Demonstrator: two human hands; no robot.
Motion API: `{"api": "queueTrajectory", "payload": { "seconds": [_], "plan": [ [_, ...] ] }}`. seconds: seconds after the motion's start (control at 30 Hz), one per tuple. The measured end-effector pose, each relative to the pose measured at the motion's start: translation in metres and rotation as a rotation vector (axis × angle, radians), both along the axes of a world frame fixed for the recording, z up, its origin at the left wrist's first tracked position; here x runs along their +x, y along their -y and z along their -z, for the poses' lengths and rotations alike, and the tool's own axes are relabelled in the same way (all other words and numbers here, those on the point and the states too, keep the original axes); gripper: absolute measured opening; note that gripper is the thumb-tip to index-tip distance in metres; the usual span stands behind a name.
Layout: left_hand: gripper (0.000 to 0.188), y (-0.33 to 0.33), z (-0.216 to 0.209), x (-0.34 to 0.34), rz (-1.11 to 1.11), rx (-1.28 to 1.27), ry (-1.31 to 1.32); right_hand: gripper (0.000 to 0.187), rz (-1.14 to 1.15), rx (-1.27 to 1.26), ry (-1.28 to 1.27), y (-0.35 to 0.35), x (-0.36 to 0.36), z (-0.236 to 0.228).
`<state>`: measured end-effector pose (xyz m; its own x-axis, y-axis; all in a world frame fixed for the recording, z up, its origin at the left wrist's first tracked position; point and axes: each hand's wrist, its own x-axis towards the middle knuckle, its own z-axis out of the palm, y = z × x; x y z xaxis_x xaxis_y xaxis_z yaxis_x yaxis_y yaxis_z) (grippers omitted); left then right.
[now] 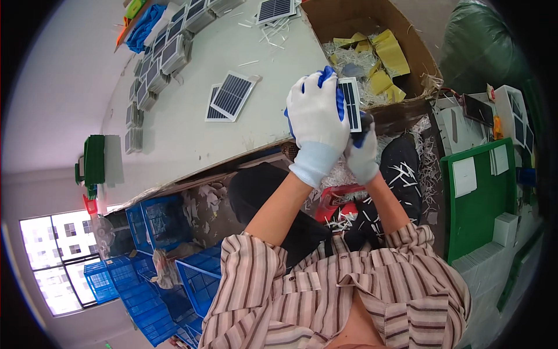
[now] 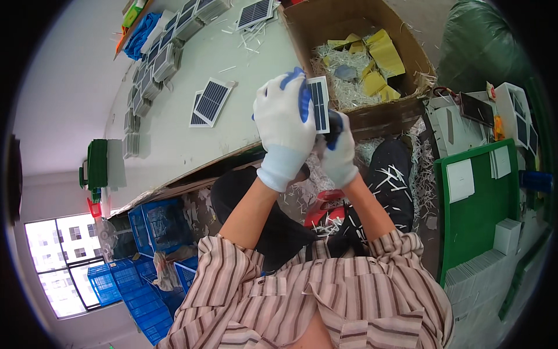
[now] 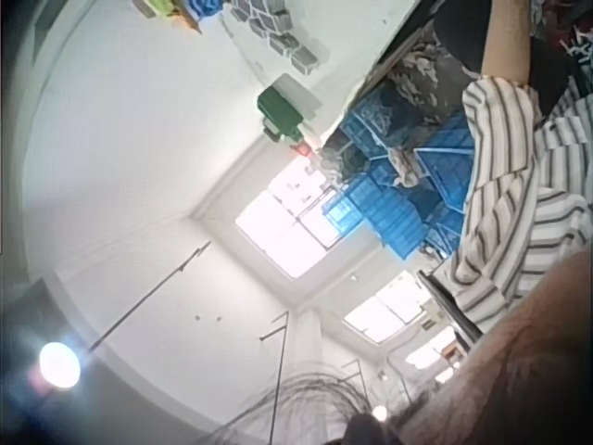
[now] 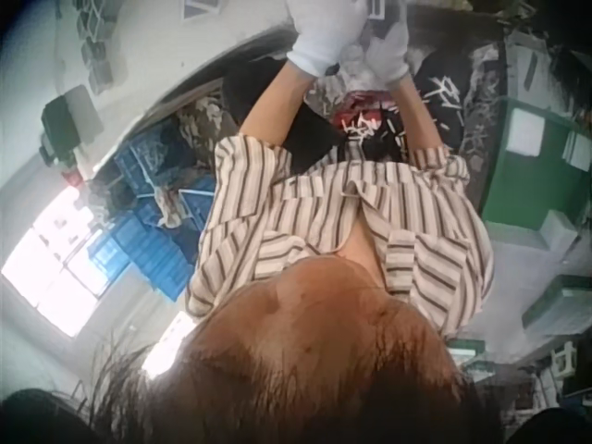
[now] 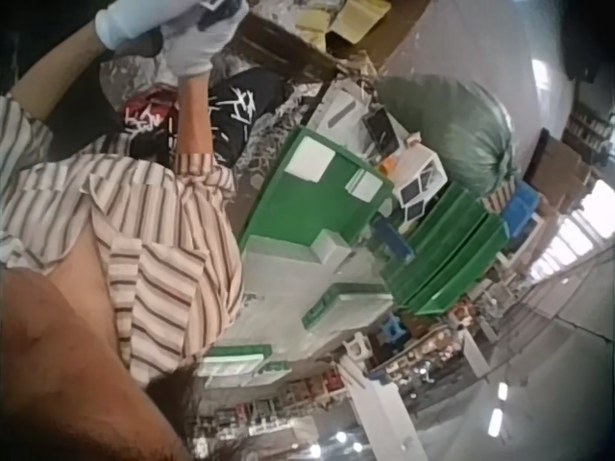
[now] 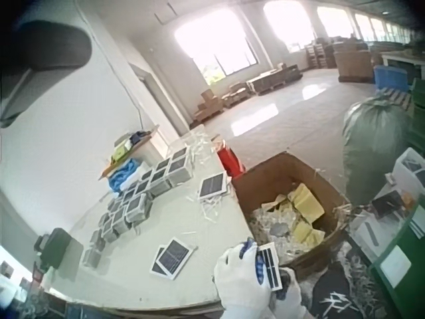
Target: Clean small solar panels with a cloth and stack them into trays.
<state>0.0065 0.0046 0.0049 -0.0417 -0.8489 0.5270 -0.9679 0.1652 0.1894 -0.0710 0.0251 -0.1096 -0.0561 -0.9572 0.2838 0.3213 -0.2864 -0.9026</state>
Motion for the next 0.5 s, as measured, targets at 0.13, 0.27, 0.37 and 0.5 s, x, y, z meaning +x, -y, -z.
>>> {"api": "queueTrajectory", "payload": {
  "seconds": [0.13, 0.27, 0.37, 0.5],
  "plan": [
    [0.041, 0.005, 0.001, -0.003, 0.035, 0.033, 0.017, 0.026, -0.150, 0.290, 0.681, 0.069, 0.037, 0.052],
    [0.041, 0.000, 0.005, 0.015, 0.130, 0.029, -0.039, 0.037, -0.537, 0.446, 1.003, 0.073, 0.035, 0.005],
    [0.044, 0.003, 0.004, 0.010, 0.110, 0.000, -0.096, 0.041, -0.384, 0.223, 0.766, 0.082, 0.029, 0.052],
    [0.047, 0.000, -0.012, 0.018, 0.037, 0.135, 0.102, 0.024, -0.169, 0.053, -0.024, 0.044, -0.030, 0.028]
  ]
}}
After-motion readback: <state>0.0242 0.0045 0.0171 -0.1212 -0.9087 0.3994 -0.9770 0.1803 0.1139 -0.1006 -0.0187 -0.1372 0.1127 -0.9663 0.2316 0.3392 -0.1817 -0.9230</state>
